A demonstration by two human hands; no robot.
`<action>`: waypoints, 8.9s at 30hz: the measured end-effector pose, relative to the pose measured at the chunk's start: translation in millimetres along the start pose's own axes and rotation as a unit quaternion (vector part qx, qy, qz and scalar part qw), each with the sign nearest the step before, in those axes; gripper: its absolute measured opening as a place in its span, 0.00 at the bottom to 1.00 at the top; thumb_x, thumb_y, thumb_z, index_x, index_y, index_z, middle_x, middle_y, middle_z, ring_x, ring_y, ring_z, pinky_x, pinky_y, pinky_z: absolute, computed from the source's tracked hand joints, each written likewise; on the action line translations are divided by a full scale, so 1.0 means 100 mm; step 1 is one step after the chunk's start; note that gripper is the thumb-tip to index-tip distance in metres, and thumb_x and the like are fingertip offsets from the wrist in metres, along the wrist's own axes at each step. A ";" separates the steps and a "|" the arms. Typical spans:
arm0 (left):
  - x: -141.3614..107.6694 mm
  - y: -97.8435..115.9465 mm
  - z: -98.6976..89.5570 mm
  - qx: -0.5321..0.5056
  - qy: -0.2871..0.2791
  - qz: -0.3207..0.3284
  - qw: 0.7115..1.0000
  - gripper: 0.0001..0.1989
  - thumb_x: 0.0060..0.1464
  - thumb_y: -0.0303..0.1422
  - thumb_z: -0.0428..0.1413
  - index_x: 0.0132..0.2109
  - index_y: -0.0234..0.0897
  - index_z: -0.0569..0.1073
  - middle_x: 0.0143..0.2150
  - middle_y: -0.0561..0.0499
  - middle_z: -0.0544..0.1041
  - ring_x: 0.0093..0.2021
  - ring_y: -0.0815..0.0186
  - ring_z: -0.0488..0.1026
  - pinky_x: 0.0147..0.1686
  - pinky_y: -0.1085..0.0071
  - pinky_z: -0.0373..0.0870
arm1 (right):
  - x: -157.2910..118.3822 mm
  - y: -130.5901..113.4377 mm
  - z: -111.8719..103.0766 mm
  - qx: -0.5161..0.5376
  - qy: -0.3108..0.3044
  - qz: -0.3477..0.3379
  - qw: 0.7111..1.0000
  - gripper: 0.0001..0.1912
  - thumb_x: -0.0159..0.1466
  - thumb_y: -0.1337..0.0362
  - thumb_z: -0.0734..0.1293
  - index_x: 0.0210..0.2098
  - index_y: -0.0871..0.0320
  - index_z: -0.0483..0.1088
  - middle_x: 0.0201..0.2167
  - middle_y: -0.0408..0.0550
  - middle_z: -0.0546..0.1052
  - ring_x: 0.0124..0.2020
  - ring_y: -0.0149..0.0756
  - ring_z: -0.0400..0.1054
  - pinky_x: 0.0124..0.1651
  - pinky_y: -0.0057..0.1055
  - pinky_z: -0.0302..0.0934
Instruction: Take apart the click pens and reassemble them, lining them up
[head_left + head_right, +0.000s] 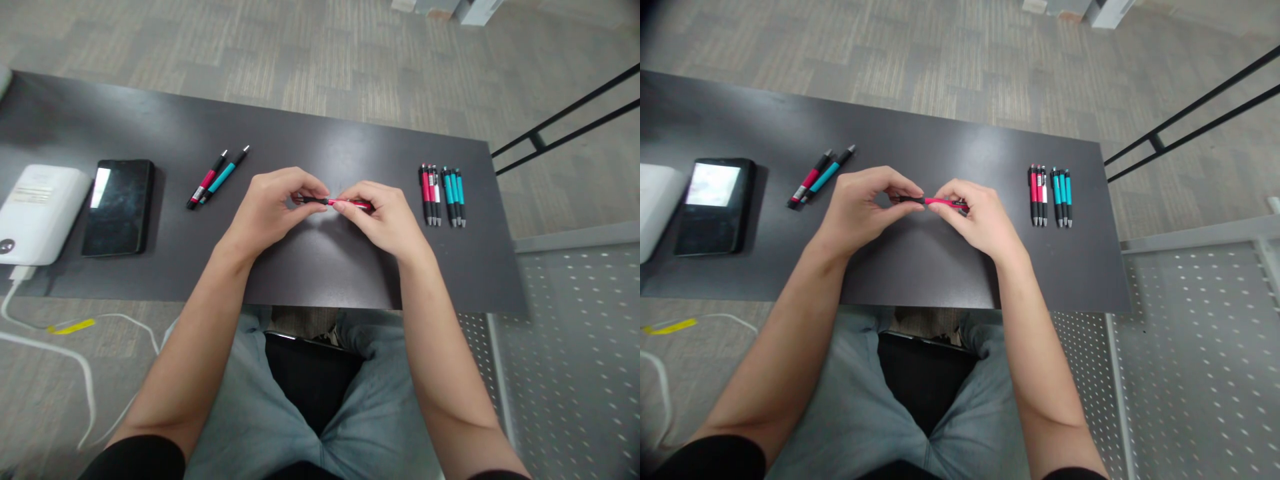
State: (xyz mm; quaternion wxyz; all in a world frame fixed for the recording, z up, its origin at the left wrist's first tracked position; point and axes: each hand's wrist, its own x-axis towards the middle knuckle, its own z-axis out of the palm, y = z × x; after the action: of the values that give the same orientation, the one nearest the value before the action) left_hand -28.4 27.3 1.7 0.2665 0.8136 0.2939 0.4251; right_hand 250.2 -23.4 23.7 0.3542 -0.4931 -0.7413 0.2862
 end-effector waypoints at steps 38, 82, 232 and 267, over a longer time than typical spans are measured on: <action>0.01 -0.02 -0.02 0.008 0.015 -0.095 0.995 0.13 0.74 0.50 0.75 0.48 0.47 0.95 0.45 0.48 0.96 0.41 0.55 0.89 0.47 0.60 0.87 | -0.05 0.08 -0.08 -0.057 0.020 0.013 0.998 0.31 0.82 0.28 0.76 0.47 0.50 0.88 0.40 0.49 0.91 0.39 0.46 0.79 0.47 0.42 0.65; 0.02 0.13 0.01 -0.055 0.043 -0.065 0.995 0.15 0.71 0.51 0.78 0.43 0.47 0.91 0.44 0.49 0.95 0.43 0.55 0.92 0.50 0.59 0.92 | 0.00 0.07 -0.07 0.168 0.142 0.134 0.966 0.41 0.61 0.18 0.87 0.43 0.47 0.82 0.35 0.47 0.89 0.26 0.39 0.75 0.29 0.40 0.72; 0.02 -0.20 -0.40 0.180 0.185 -0.179 0.950 0.09 0.76 0.40 0.69 0.57 0.45 0.88 0.45 0.47 0.84 0.45 0.53 0.82 0.54 0.54 0.82 | -0.26 -0.03 -0.77 -0.268 0.169 0.402 0.859 0.23 0.75 0.57 0.83 0.33 0.46 0.69 0.34 0.44 0.77 0.40 0.48 0.72 0.51 0.46 0.63; 0.09 0.28 -0.09 -0.249 -0.069 -0.173 0.950 0.42 0.71 0.72 0.75 0.68 0.43 0.81 0.55 0.41 0.95 0.40 0.58 0.88 0.47 0.59 0.85 | -0.07 -0.18 0.31 0.050 0.091 0.050 0.993 0.10 0.82 0.49 0.74 0.48 0.46 0.80 0.55 0.55 0.82 0.56 0.53 0.79 0.63 0.52 0.80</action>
State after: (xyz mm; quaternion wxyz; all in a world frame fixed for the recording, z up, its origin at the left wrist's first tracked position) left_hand -25.1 15.9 30.1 0.5498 0.6855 0.2958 0.3746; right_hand 217.6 -38.7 18.3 0.4291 -0.5353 -0.6654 0.2942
